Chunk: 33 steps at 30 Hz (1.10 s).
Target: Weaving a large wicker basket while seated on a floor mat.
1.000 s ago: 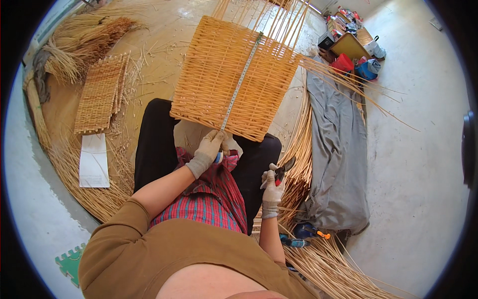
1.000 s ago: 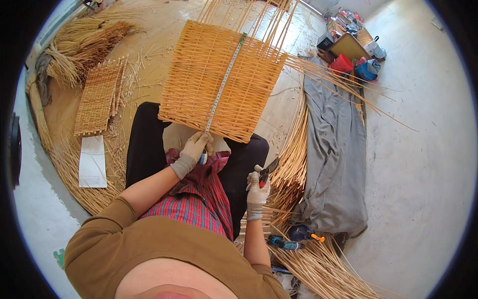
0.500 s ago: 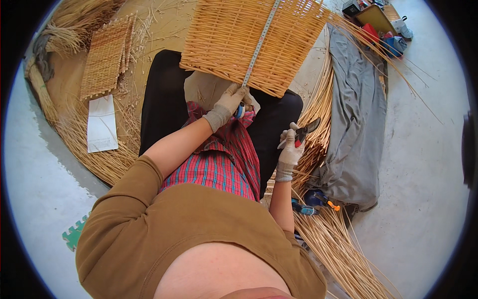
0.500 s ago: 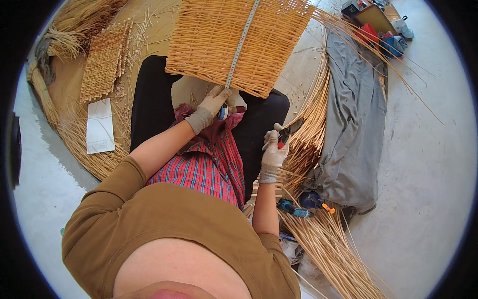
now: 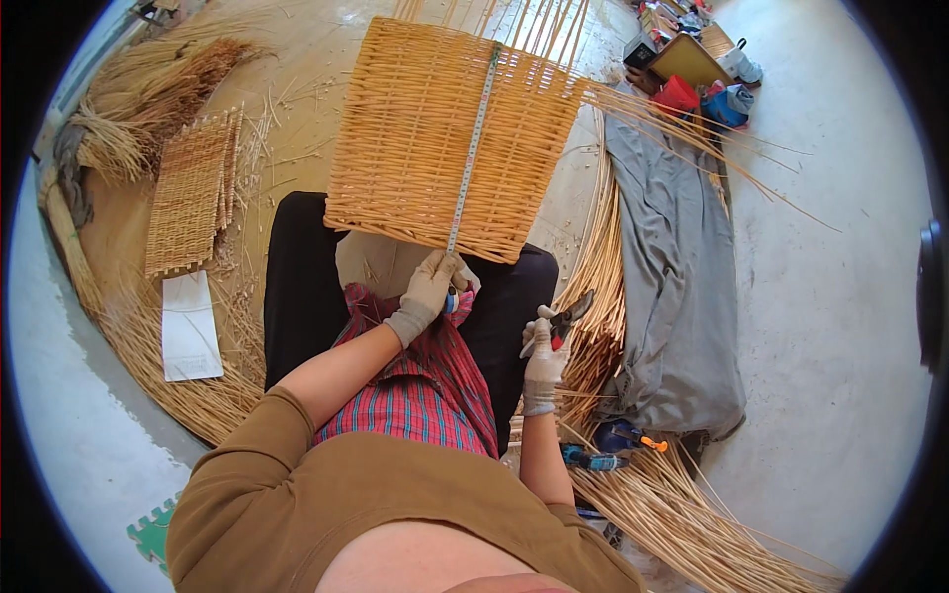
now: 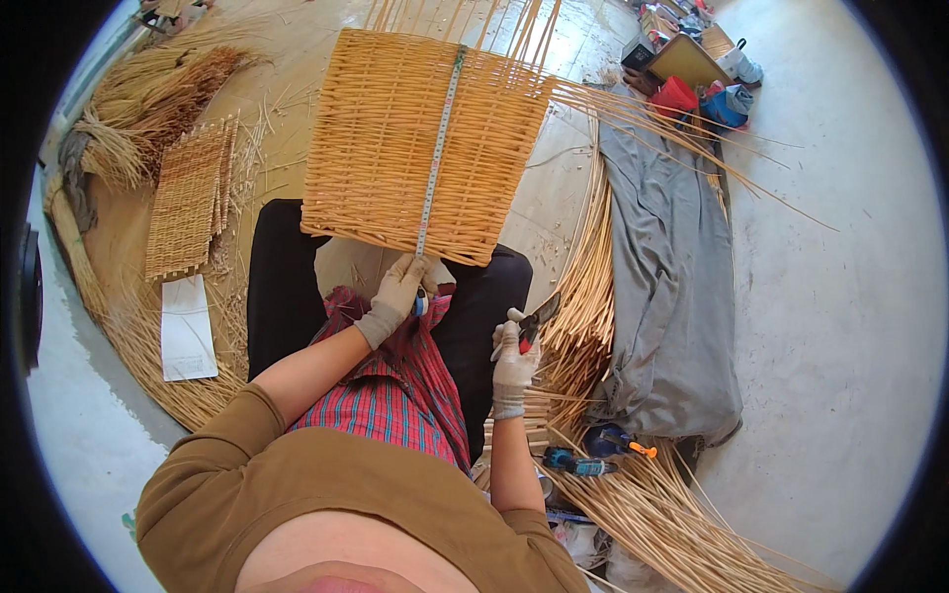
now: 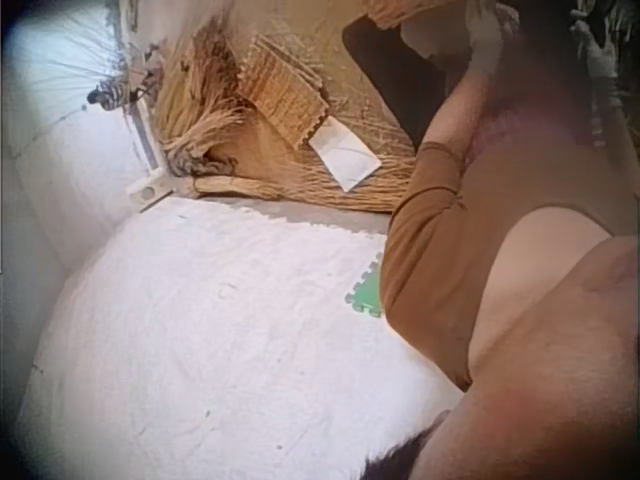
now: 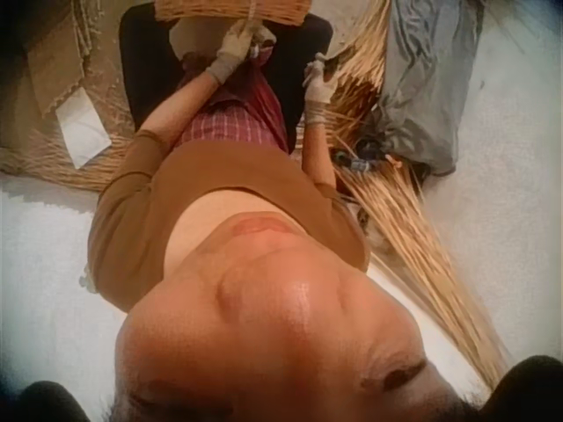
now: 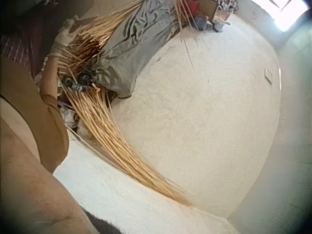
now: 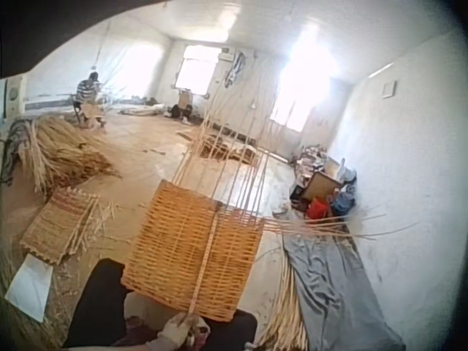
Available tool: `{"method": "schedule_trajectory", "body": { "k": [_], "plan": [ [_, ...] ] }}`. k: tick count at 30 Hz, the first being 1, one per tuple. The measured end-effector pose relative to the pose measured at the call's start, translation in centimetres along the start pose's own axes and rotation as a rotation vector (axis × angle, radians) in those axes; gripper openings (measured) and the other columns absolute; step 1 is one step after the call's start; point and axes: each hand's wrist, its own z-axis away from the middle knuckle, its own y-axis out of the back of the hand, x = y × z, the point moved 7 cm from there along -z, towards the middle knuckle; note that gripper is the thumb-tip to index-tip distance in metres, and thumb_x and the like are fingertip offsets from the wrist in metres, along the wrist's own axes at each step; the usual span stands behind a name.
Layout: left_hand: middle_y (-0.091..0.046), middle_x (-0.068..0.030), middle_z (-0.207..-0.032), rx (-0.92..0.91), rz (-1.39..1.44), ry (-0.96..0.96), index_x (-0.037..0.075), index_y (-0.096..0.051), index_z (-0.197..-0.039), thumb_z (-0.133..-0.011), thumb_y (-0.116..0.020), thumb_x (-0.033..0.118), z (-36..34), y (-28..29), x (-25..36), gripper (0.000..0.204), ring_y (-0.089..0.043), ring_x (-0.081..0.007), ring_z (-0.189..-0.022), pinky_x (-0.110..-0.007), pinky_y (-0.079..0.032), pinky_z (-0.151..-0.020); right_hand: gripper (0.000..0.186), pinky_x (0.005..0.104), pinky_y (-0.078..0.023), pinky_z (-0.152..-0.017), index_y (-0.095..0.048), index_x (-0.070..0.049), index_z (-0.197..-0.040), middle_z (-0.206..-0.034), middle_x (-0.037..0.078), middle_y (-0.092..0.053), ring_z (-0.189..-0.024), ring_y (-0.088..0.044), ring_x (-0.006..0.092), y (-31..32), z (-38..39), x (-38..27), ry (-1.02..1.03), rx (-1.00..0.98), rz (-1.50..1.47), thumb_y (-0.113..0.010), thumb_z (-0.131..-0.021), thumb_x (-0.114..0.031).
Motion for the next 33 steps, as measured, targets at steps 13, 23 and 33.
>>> {"method": "schedule_trajectory", "body": {
  "k": [13,23,33],
  "plan": [
    [-0.058,-0.0028,-0.066,0.0,-0.113,0.024,0.002,-0.062,-0.097,-0.107,-0.049,0.017,-0.7,-0.8,0.3,0.022,-0.055,-0.0097,-0.058,-0.027,-0.048,-0.058,0.03,0.022,-0.049,-0.058,-0.067,-0.007,-0.121,-0.085,0.0,-0.068,-0.069,-0.061,0.0067,0.7,-0.9,1.2,-0.033,-0.014,-0.093,-0.068,-0.1,-0.027],
    [-0.059,-0.0038,-0.068,-0.121,0.152,0.162,0.001,-0.059,-0.097,-0.107,-0.048,0.024,0.6,-3.3,-0.4,0.028,-0.06,-0.0135,-0.058,-0.035,-0.058,-0.059,0.033,0.0223,-0.048,-0.057,-0.068,-0.007,-0.123,-0.084,0.001,-0.069,-0.069,-0.061,0.0066,0.5,-0.8,0.8,-0.055,-0.045,-0.094,-0.069,-0.099,-0.029],
    [-0.061,-0.0077,-0.067,-0.195,0.089,0.158,0.002,-0.055,-0.101,-0.106,-0.052,0.031,0.3,-5.1,-0.1,0.029,-0.059,-0.0186,-0.054,-0.037,-0.057,-0.062,0.03,0.021,-0.048,-0.058,-0.066,-0.007,-0.124,-0.083,0.0,-0.067,-0.069,-0.061,0.0061,0.8,-0.7,0.1,-0.023,-0.05,-0.06,-0.068,-0.1,-0.025]
  ]
}}
